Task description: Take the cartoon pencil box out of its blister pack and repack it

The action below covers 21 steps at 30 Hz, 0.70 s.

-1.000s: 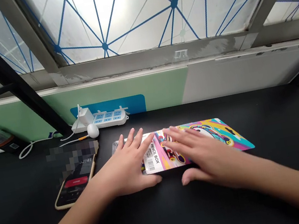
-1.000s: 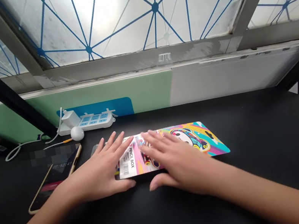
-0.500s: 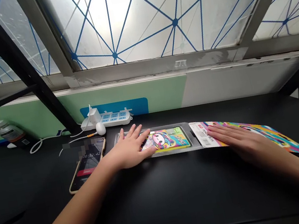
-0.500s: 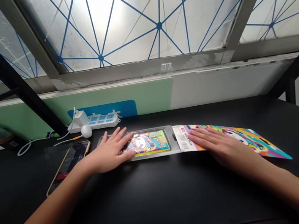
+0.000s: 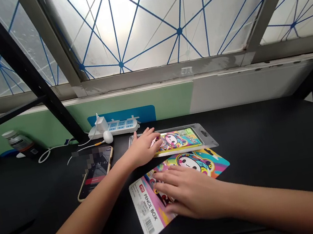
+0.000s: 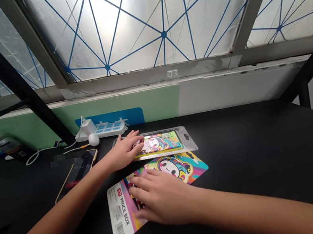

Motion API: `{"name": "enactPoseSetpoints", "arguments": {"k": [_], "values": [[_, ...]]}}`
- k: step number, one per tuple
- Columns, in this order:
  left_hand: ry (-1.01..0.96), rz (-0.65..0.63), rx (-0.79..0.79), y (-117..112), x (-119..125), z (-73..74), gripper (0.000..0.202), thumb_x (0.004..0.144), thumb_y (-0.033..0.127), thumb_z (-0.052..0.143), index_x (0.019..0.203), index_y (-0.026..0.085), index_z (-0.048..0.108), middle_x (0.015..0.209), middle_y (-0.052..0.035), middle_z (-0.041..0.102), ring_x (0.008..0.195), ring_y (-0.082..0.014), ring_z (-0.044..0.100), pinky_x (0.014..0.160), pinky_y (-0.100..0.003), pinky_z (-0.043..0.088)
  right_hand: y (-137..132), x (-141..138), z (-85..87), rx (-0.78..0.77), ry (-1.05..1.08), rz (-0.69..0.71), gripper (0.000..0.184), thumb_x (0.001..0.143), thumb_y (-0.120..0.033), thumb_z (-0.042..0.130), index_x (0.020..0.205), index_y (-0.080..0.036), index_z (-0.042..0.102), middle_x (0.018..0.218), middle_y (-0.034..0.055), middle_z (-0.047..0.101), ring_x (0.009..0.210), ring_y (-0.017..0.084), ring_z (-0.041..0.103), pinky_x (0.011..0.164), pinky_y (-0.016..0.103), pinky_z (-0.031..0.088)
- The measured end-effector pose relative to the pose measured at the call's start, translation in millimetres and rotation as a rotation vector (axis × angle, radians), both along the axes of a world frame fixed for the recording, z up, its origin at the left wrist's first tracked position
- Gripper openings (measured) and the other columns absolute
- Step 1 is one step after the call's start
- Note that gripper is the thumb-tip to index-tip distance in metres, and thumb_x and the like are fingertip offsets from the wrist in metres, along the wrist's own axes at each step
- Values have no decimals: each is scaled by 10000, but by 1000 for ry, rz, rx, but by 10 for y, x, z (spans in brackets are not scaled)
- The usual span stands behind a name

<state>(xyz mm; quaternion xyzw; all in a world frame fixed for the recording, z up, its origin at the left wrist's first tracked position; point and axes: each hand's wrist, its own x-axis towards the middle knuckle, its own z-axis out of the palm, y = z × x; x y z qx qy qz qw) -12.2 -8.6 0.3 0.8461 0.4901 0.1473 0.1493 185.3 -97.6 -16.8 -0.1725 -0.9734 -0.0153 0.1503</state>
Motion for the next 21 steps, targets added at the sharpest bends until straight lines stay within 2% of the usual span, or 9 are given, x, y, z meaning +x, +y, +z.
{"name": "enactPoseSetpoints", "arguments": {"k": [1, 3, 5, 6, 8, 9, 12, 17, 21], "values": [[-38, 6, 23, -31, -17, 33, 428, 1067, 434, 361, 1314, 221, 639, 1624, -140, 430, 1552, -303, 291, 1227, -675, 89, 87, 24, 24, 94, 45, 22, 343, 1051, -320, 502, 1258, -107, 672, 1317, 154, 711, 1208, 266, 672, 1075, 439, 509], [-127, 19, 76, -131, -52, 119, 377, 1069, 379, 375, 1211, 206, 678, 1580, -133, 495, 1512, -284, 375, 1247, -622, 132, 220, 125, 84, 272, 111, 104, 253, 1012, -148, 518, 1173, -96, 706, 1283, 150, 728, 1254, 279, 648, 1105, 449, 490], [-242, -9, 108, -273, -78, 208, 354, 1071, 369, 389, 1182, 205, 683, 1497, -111, 583, 1406, -241, 515, 1196, -475, 355, 286, 254, 145, 348, 154, 169, 242, 994, -129, 541, 1155, -99, 719, 1316, 142, 717, 1354, 291, 574, 1167, 469, 438], [-420, -56, 85, -351, -85, 244, 339, 1073, 355, 406, 1162, 192, 690, 1372, -115, 671, 1287, -240, 615, 1105, -424, 465, 298, 316, 170, 346, 171, 174, 241, 993, -148, 553, 1158, -102, 722, 1332, 136, 711, 1392, 289, 538, 1187, 467, 419], [-620, -132, -20, -499, -77, 283, 286, 1071, 340, 459, 1091, 213, 714, 1111, -59, 764, 1068, -216, 710, 946, -348, 553, 300, 421, 203, 315, 203, 152, 247, 983, -175, 579, 1172, -113, 726, 1335, 123, 713, 1433, 279, 492, 1198, 453, 414], [-675, -155, -42, -559, -63, 287, 246, 1064, 320, 490, 1090, 224, 715, 1051, -40, 768, 990, -198, 721, 884, -314, 567, 298, 463, 208, 301, 215, 142, 248, 973, -184, 595, 1173, -123, 729, 1334, 117, 714, 1444, 276, 476, 1198, 453, 419], [-745, -168, -52, -663, 1, 245, 204, 1012, 226, 601, 1200, 246, 676, 1097, -28, 756, 1038, -187, 709, 902, -282, 561, 295, 544, 190, 286, 225, 122, 237, 939, -203, 636, 1147, -184, 748, 1372, 85, 695, 1461, 266, 449, 1198, 455, 426], [-783, -201, 16, -669, 71, 136, 233, 968, 119, 632, 1139, 269, 686, 1082, 6, 752, 1017, -146, 703, 907, -234, 549, 260, 575, 152, 272, 213, 74, 196, 902, -175, 686, 1052, -267, 772, 1382, -4, 690, 1443, 222, 478, 1224, 406, 403], [-807, -195, 27, -686, 77, 101, 261, 949, 102, 663, 1141, 277, 685, 1083, 15, 750, 1006, -140, 701, 895, -230, 558, 204, 572, 170, 190, 224, 2, 252, 944, -143, 611, 1067, -300, 765, 1368, -53, 695, 1406, 200, 527, 1241, 393, 384]]}}
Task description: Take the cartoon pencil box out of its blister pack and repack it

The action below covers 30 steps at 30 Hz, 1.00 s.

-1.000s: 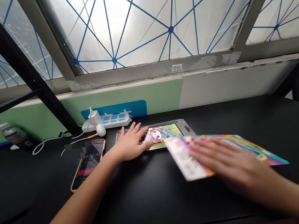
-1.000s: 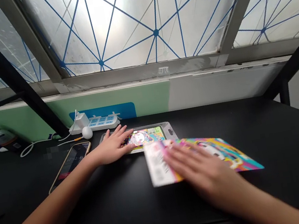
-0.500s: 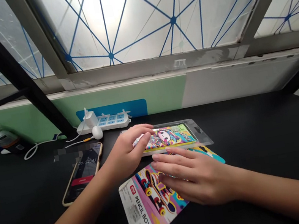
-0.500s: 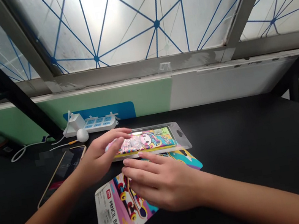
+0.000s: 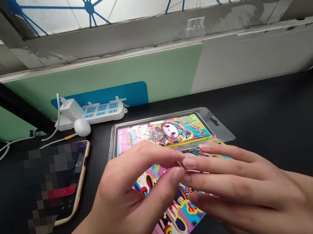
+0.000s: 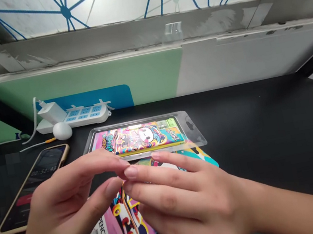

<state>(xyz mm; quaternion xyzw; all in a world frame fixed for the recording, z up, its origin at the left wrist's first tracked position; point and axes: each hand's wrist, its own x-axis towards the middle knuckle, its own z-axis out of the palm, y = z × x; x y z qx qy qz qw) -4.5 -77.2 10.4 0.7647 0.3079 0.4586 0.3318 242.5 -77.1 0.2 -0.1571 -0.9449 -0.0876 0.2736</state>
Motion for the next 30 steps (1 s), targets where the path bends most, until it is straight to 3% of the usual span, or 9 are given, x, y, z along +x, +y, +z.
{"name": "enactPoseSetpoints", "arguments": {"k": [5, 12, 17, 20, 24, 27, 30], "values": [[0, 14, -4, -8, 6, -17, 248, 936, 105, 690, 1118, 273, 689, 1061, 16, 751, 983, -139, 701, 884, -231, 560, -8, 0, 41, -16, -6, 16, 271, 967, -128, 573, 1076, -288, 762, 1357, -63, 701, 1396, 175, 535, 1272, 366, 338], [-5, 44, 7, 2, 45, -38, 183, 934, 113, 703, 1051, 252, 682, 1001, 29, 745, 948, -128, 695, 867, -243, 548, -3, -22, 21, 5, -2, 26, 247, 956, -117, 590, 1043, -265, 767, 1354, -48, 704, 1432, 185, 491, 1259, 380, 369], [78, 67, 87, 116, -9, -46, 91, 961, 147, 664, 1023, 213, 675, 931, 13, 726, 883, -138, 672, 820, -281, 526, 75, -55, -45, -17, -11, 110, 181, 958, -173, 615, 1068, -195, 757, 1324, 35, 728, 1443, 219, 481, 1228, 391, 389], [279, 129, 185, 270, -93, -127, 88, 986, 162, 616, 1044, 180, 679, 998, -31, 730, 988, -177, 649, 908, -327, 501, 105, -107, -127, -215, -161, 130, 343, 998, -352, 607, 1261, -151, 695, 1469, 97, 620, 1458, 265, 461, 1227, 429, 361], [617, 235, 281, 438, -162, -278, 217, 991, 215, 590, 1180, 156, 679, 1238, -110, 689, 1169, -278, 577, 1029, -465, 459, 101, -164, -259, -555, -394, 119, 791, 949, -593, 611, 1584, -177, 388, 1649, 133, 357, 1530, 357, 303, 1241, 574, 269], [751, 264, 292, 468, -163, -323, 304, 1010, 265, 544, 1273, 161, 655, 1354, -131, 634, 1242, -304, 542, 1070, -495, 442, 105, -177, -301, -673, -426, 110, 824, 952, -594, 609, 1621, -220, 309, 1670, 108, 310, 1557, 352, 224, 1256, 602, 191], [833, 304, 290, 453, -163, -317, 348, 1018, 326, 525, 1310, 178, 643, 1393, -133, 616, 1296, -321, 519, 1099, -522, 422, 116, -193, -299, -698, -411, 101, 810, 950, -599, 612, 1617, -241, 324, 1670, 92, 315, 1557, 342, 229, 1261, 577, 203]]}}
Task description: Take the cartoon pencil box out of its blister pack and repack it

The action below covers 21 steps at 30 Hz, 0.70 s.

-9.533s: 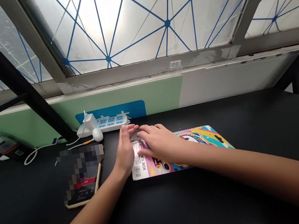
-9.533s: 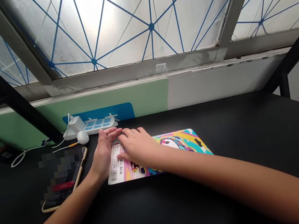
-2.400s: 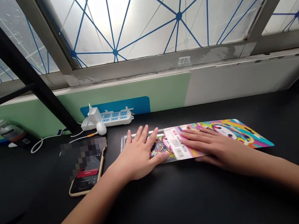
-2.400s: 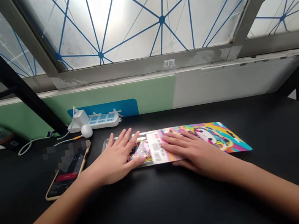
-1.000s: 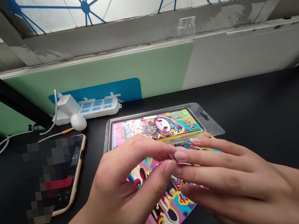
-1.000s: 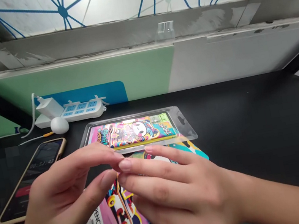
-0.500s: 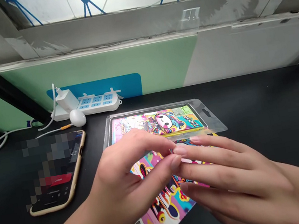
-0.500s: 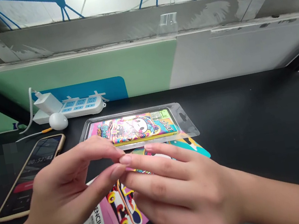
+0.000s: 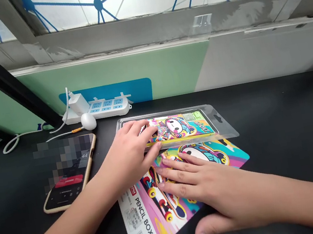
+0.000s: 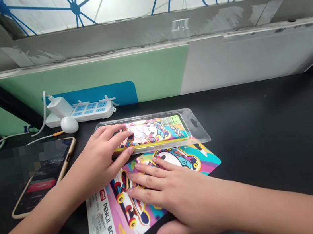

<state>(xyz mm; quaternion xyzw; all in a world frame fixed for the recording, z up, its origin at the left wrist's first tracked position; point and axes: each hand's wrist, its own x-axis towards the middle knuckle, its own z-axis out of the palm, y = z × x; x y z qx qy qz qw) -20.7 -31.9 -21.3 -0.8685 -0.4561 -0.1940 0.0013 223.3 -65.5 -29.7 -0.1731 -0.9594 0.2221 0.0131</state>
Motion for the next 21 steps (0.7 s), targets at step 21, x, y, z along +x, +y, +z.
{"name": "enactPoseSetpoints", "arguments": {"k": [21], "values": [[110, 209, -116, 58, -118, 86, 424, 1045, 455, 418, 1393, 275, 577, 1506, -87, 556, 1387, -337, 470, 1104, -587, 394, 943, 131, 325, 391, 15, -443, 431, 974, -465, 580, 1286, -181, 667, 1238, 157, 684, 1094, 332, 638, 892, 502, 555]]}}
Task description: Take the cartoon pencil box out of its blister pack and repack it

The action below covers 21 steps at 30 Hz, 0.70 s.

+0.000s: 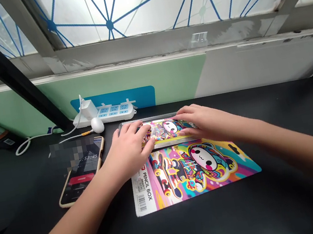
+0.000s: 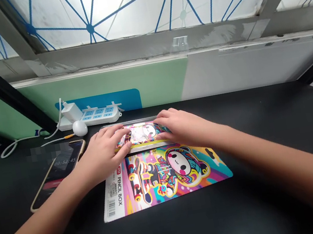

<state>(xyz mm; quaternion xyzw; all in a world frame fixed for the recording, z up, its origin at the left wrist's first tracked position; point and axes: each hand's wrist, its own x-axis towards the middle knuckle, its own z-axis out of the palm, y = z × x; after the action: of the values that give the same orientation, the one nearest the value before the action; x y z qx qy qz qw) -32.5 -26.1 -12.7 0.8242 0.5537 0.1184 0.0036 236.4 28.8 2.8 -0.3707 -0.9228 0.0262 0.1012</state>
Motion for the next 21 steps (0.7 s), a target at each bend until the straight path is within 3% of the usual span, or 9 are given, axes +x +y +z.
{"name": "enactPoseSetpoints", "arguments": {"k": [4, 8, 14, 17, 21], "values": [[-37, 20, -17, 2, 12, -7, 447, 1031, 445, 431, 1417, 256, 553, 1520, -97, 534, 1403, -338, 438, 1124, -600, 362, 276, 10, 92, -254, -61, -70, 664, 819, -661, 662, 1296, -199, 662, 1292, 171, 618, 1209, 371, 560, 964, 500, 522], [-67, 28, -18, 11, 3, -19, 490, 1022, 450, 444, 1445, 215, 522, 1533, -124, 516, 1417, -345, 421, 1121, -601, 365, 361, -61, 192, -315, -137, -94, 746, 730, -748, 677, 1239, -202, 681, 1231, 170, 621, 1173, 376, 557, 908, 476, 529], [-126, 14, 13, 66, -92, 6, 541, 993, 509, 520, 1434, 196, 529, 1480, -147, 576, 1363, -379, 475, 1052, -599, 427, 390, -138, 235, -154, -135, -78, 628, 653, -739, 755, 995, -213, 718, 1133, 158, 633, 1094, 381, 562, 868, 502, 515], [-176, 11, 67, 106, -171, 47, 540, 992, 488, 559, 1431, 176, 523, 1439, -162, 608, 1341, -369, 513, 1045, -587, 439, 261, -128, 207, -25, -81, -80, 582, 668, -665, 797, 1006, -210, 663, 1088, 141, 660, 1045, 363, 591, 868, 512, 508], [-236, -40, 167, 139, -246, 109, 499, 932, 375, 706, 1369, 179, 567, 1265, -115, 695, 1204, -274, 612, 1031, -457, 486, -44, -89, 110, 156, -1, -82, 454, 786, -470, 793, 1111, -214, 606, 970, 77, 699, 957, 314, 647, 1062, 621, 386]]}}
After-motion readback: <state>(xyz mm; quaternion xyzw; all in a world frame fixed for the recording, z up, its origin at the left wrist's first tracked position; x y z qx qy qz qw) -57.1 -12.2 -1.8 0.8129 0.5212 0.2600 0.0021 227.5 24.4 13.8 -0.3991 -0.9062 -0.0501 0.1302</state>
